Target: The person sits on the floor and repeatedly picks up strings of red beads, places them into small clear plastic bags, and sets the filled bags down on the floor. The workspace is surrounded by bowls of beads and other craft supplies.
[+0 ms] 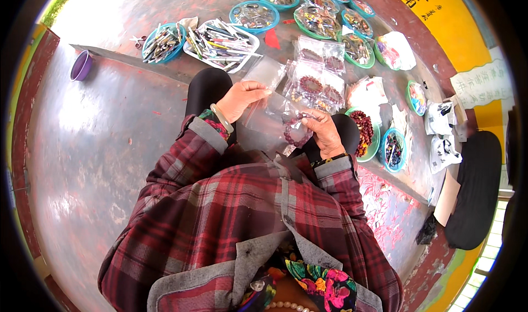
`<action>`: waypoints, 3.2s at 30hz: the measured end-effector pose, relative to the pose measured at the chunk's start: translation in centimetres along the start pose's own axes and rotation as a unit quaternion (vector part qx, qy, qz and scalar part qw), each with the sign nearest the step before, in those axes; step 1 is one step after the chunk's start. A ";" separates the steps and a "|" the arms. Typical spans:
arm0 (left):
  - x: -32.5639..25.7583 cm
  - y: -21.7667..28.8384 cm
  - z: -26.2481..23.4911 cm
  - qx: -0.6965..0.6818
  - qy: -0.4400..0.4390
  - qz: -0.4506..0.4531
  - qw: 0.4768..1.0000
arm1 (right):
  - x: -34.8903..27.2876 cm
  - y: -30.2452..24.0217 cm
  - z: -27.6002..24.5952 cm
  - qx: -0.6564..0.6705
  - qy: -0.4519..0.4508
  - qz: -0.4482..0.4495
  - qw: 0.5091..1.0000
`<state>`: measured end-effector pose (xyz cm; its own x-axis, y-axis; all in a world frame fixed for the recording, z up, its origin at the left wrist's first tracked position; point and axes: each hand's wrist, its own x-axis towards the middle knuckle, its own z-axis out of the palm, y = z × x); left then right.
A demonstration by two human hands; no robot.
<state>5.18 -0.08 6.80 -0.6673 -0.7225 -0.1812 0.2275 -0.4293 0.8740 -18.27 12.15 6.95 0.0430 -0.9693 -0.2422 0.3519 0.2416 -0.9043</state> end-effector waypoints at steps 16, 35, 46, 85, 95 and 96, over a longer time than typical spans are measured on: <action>0.9 -2.4 1.2 -0.203 0.057 0.021 0.977 | 0.9 1.1 0.3 0.063 -0.003 0.081 0.995; 1.3 -3.4 -0.7 -0.037 0.123 -0.073 0.989 | 2.4 -3.7 -4.5 0.128 0.202 0.030 0.971; 2.1 -4.0 0.1 0.007 0.090 -0.137 0.986 | 7.3 -4.3 -18.0 0.206 0.355 -0.060 0.910; 5.0 -2.9 1.8 0.015 0.084 -0.264 0.961 | 28.0 2.4 -28.5 -0.548 0.529 -0.027 0.647; 4.6 -3.5 1.3 0.045 0.073 -0.255 0.963 | 27.0 0.6 -26.7 -0.728 0.294 0.007 0.620; 4.6 -3.4 1.4 0.057 0.078 -0.256 0.962 | 26.9 -0.4 -25.8 -0.727 0.292 -0.020 0.621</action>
<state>0.37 -1.18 3.68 -0.5544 -0.5090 -0.6585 -0.1868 -0.6949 0.6944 -41.35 -12.81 -8.28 -0.4353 -0.8959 0.0887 -0.8926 0.4167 -0.1721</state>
